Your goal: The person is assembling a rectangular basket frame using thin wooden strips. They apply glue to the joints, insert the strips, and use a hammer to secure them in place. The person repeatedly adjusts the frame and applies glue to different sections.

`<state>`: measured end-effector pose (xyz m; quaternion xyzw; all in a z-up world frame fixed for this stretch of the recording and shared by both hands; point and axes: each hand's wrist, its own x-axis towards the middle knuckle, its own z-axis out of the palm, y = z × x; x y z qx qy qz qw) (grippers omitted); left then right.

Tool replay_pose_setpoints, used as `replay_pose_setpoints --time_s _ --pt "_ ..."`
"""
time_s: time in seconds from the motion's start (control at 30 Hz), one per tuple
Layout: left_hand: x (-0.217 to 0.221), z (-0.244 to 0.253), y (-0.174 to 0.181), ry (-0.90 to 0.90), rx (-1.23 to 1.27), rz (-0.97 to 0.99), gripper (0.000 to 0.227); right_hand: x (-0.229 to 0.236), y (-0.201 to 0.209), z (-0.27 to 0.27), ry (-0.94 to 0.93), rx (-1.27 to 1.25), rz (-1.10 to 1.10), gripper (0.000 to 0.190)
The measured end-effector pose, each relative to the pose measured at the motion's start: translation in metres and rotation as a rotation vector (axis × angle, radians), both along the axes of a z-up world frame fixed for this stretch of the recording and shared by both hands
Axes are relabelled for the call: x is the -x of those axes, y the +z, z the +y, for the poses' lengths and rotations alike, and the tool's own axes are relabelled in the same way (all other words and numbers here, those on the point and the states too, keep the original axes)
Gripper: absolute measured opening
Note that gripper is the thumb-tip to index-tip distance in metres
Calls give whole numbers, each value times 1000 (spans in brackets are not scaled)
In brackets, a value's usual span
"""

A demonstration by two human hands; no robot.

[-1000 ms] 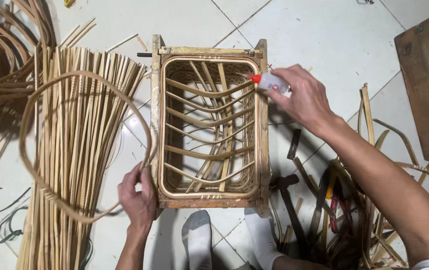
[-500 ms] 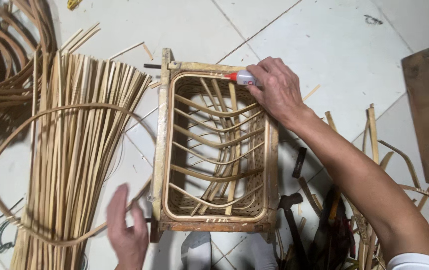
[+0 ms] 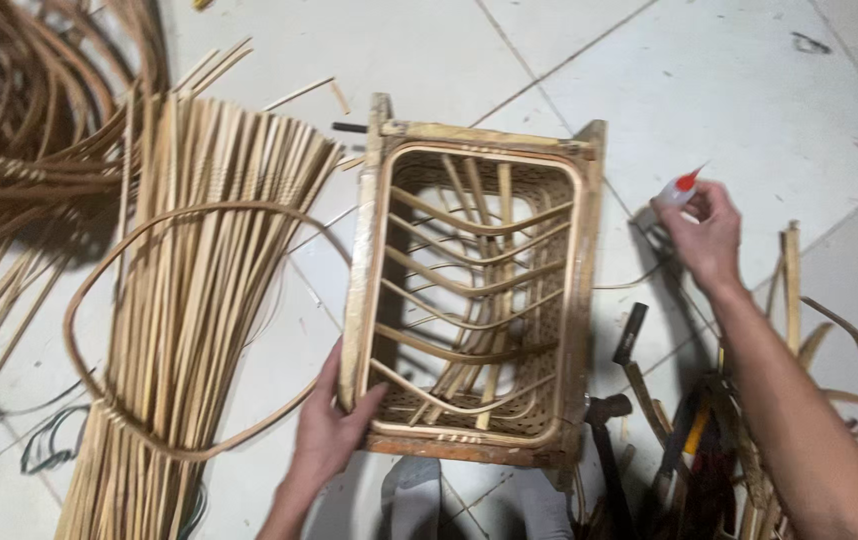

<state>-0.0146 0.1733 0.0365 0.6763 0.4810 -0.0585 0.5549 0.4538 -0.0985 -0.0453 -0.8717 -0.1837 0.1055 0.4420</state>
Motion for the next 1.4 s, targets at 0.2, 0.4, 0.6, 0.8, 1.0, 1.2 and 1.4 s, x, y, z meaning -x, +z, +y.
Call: replay_pose_setpoints --time_s 0.2,0.4,0.6,0.8,1.0,1.2,1.4 --pt "111 35 -62 288 -1046 -30 62 3 -94 -82 -201 159 -10 47" --pt "224 69 -113 696 -885 357 69 14 -112 -97 -115 120 -35 50" --pt "290 105 -116 653 -954 204 25 26 -81 -88 -89 355 114 60" --pt "269 85 -88 676 -1067 191 42 52 -34 -90 -137 300 -19 80" --pt "203 6 -48 550 -663 -15 65 54 26 -34 37 35 -322 52" --pt "91 -55 -42 342 280 11 90 16 39 116 380 114 -412 54" --pt "44 -61 -21 352 401 241 119 10 54 138 426 333 -365 46"
